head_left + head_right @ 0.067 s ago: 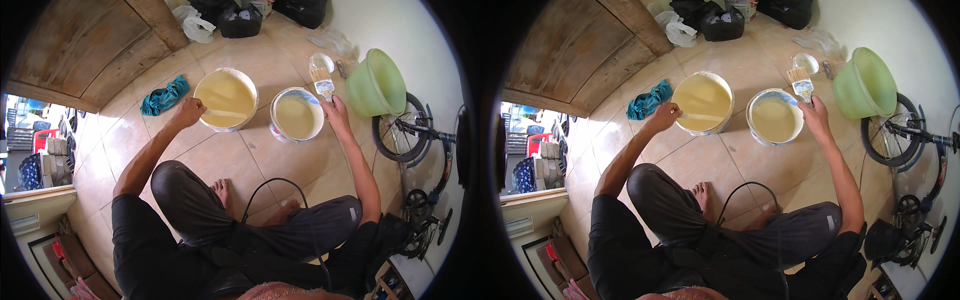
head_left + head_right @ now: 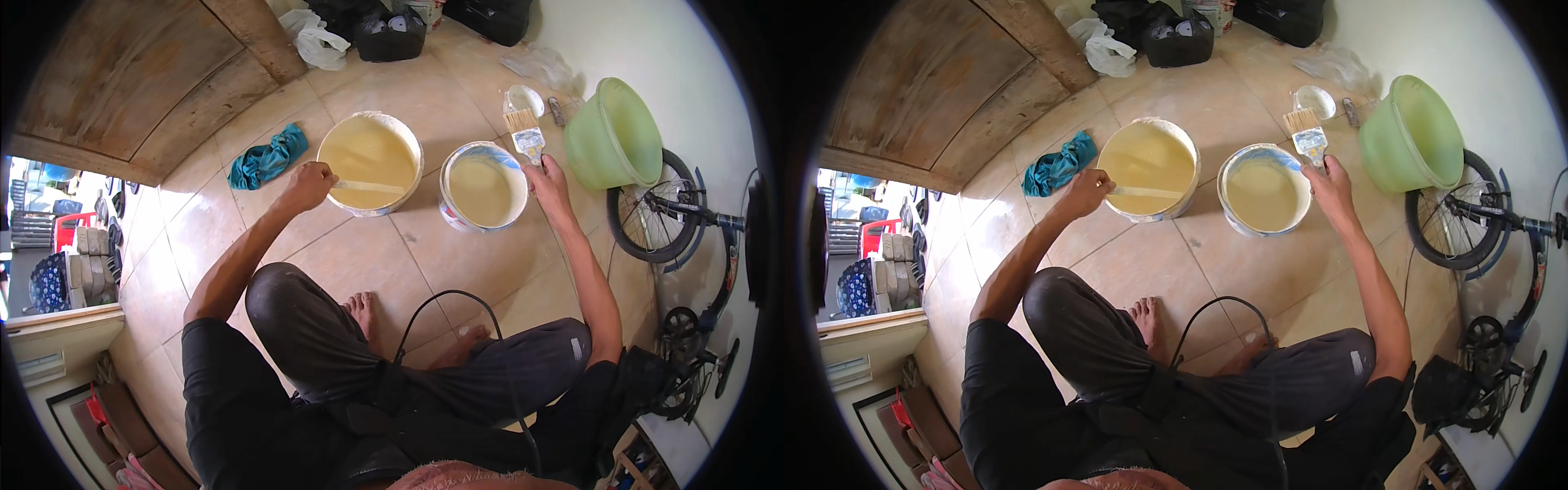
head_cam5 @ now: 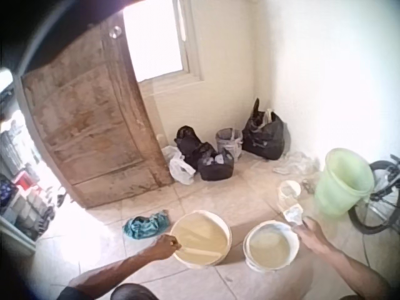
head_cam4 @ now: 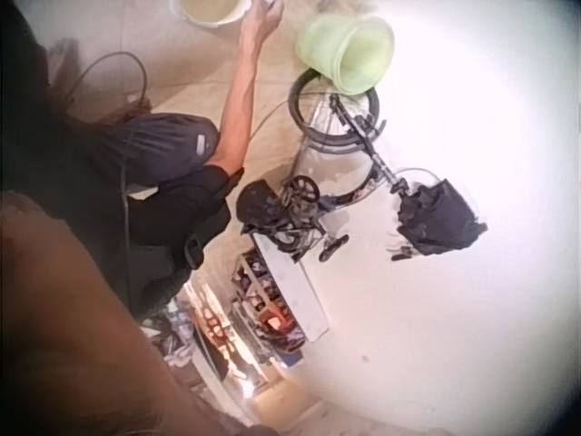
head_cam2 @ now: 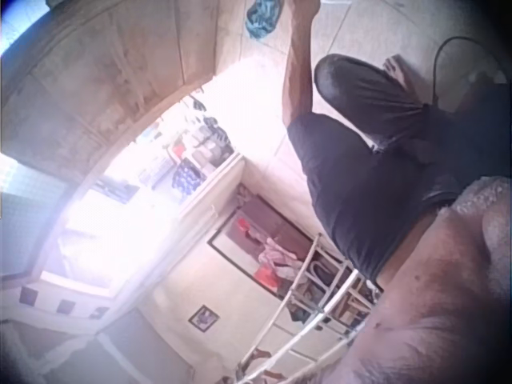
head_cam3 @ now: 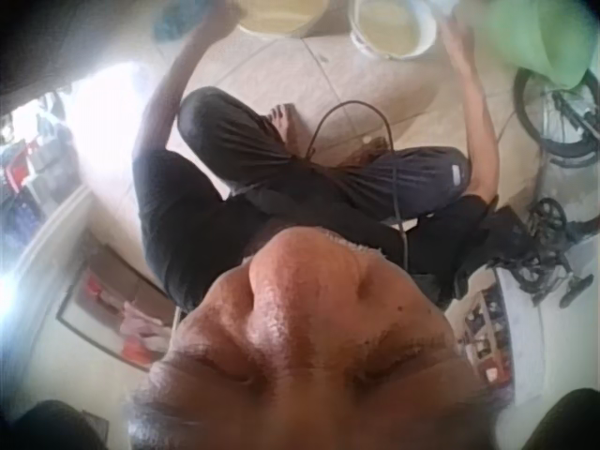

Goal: The person mixes paint in two buckets on the floor using a paintbrush and by hand.

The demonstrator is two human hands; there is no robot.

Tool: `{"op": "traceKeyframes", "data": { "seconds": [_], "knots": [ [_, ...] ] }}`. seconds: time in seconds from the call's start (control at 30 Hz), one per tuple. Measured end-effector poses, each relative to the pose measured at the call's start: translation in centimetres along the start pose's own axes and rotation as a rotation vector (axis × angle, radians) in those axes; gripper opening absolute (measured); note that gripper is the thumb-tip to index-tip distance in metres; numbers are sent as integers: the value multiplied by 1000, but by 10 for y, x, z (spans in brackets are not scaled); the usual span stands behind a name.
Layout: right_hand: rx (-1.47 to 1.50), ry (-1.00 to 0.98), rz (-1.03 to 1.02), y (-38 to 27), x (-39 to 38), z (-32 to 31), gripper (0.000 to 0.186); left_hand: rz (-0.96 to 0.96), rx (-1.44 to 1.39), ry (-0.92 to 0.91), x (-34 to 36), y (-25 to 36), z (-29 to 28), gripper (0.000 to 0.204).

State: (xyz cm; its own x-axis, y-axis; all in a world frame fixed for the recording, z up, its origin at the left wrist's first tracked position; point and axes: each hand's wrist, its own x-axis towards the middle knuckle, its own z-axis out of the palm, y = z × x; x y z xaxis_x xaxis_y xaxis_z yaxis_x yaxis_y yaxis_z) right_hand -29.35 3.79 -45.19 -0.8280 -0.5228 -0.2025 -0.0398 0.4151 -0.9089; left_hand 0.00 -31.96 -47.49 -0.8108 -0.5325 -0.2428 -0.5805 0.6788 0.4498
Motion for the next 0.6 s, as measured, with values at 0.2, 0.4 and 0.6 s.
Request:
{"op": "traceKeyframes", "data": {
  "seconds": [0.2,0.4,0.6],
  "knots": [
    [-97,41,-82,6,-2,-8,28,14,288,31,-17,42,-4,24],
    [-326,76,-191,-12,3,-24,35,241,460,139,33,82,-3,18],
    [-250,34,-207,-43,-16,-14,36,716,363,483,88,37,57,15]
  ]
}}
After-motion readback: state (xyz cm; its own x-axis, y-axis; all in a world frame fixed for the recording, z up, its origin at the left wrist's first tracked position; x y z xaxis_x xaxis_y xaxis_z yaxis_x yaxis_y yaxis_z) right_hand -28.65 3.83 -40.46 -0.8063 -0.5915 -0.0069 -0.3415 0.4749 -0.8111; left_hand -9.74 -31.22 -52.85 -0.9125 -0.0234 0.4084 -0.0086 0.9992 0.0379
